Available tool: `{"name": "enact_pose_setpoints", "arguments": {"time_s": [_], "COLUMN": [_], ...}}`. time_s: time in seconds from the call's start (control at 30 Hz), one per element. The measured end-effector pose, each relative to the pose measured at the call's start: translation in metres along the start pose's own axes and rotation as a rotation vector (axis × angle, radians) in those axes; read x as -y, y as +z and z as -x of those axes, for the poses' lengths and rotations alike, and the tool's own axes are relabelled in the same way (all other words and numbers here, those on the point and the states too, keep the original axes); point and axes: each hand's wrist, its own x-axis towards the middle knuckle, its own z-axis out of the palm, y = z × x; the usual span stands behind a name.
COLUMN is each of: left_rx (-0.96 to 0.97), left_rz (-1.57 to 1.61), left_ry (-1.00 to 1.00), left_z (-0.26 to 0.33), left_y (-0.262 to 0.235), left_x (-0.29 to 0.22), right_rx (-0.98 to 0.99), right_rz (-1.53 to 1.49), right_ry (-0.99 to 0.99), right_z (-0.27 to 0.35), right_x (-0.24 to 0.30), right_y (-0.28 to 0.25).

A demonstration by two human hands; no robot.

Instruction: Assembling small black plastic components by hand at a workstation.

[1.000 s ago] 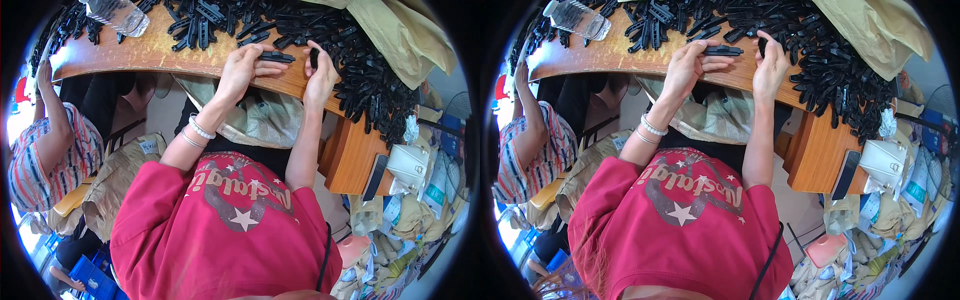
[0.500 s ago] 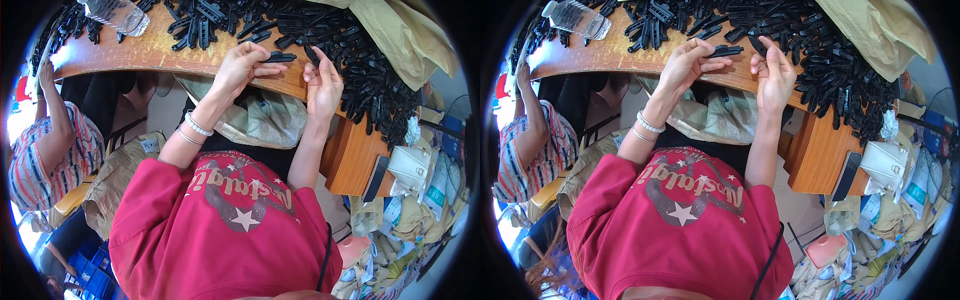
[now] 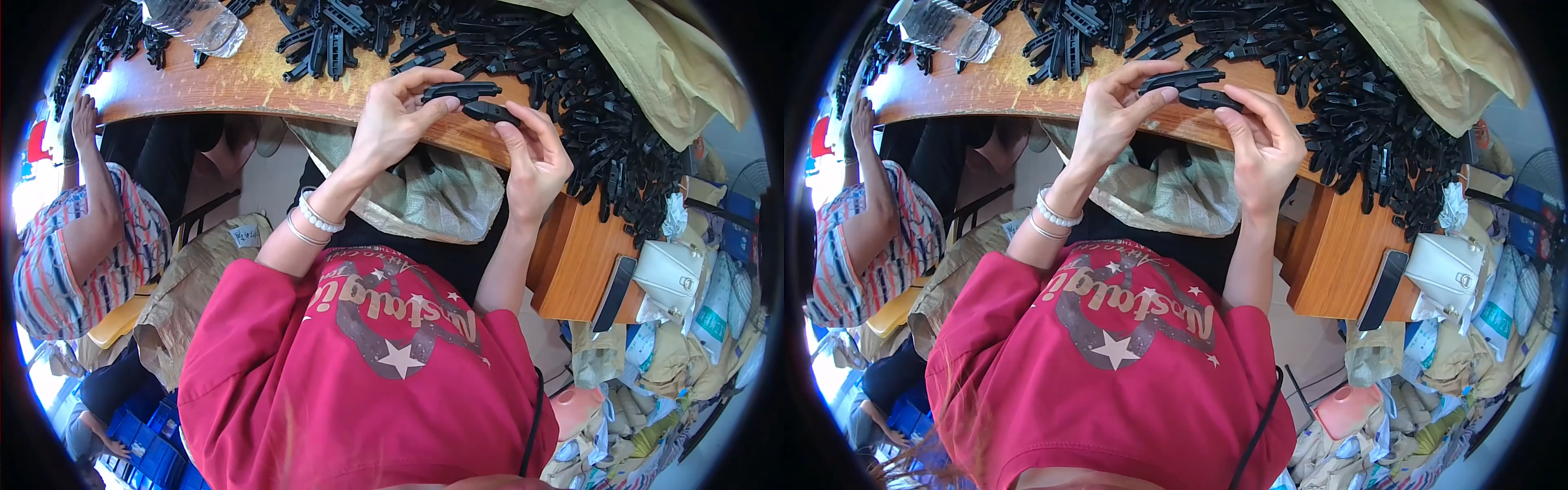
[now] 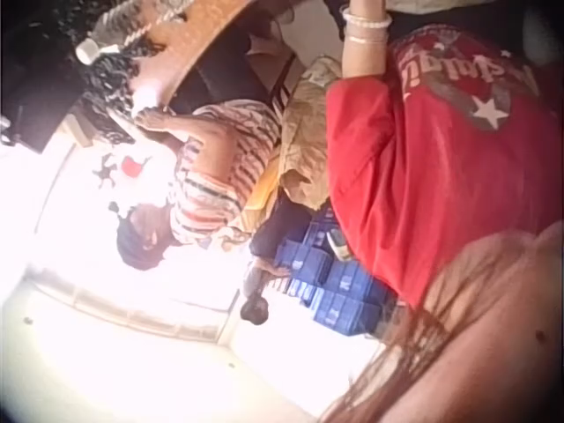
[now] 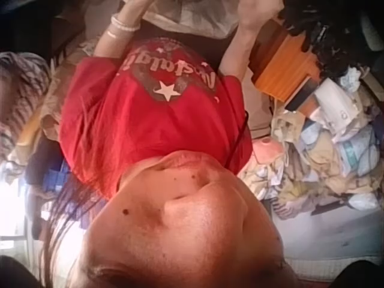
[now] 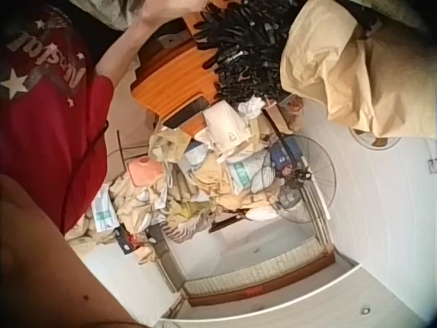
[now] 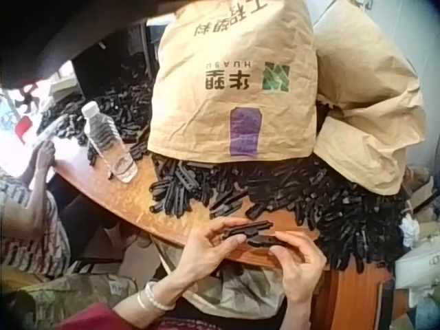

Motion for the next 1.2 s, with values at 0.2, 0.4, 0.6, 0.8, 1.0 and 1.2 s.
{"name": "enact_pose_setpoints", "arguments": {"time_s": [0.2, 0.4, 0.6, 0.8, 1.0, 1.2], "left_rx": [0.032, 0.156, 0.140, 0.090, 0.121, 0.202], "left_rz": [-0.013, -0.017, -0.349, -0.422, -0.411, -0.436], "left_ry": [-0.108, -0.090, 0.128, 0.344, 0.342, 0.273], "left_z": [0.001, 0.002, 0.004, 0.006, 0.004, 0.005], "left_y": [0.000, 0.000, 0.009, 0.006, 0.003, 0.001], "left_x": [-0.006, -0.010, -0.010, -0.004, 0.000, -0.005], "right_rx": [0.042, -0.066, -0.072, 0.081, 0.036, 0.052], "right_rz": [0.178, 0.309, 0.209, 0.007, 0.070, -0.026], "right_ry": [-0.209, -0.290, -0.228, -0.047, -0.056, 0.041], "right_z": [0.002, 0.006, 0.009, -0.001, 0.001, 0.002], "right_x": [0.006, 0.001, -0.001, 0.005, -0.006, -0.013], "right_y": [0.005, 0.007, 0.008, 0.002, 0.000, -0.005]}}
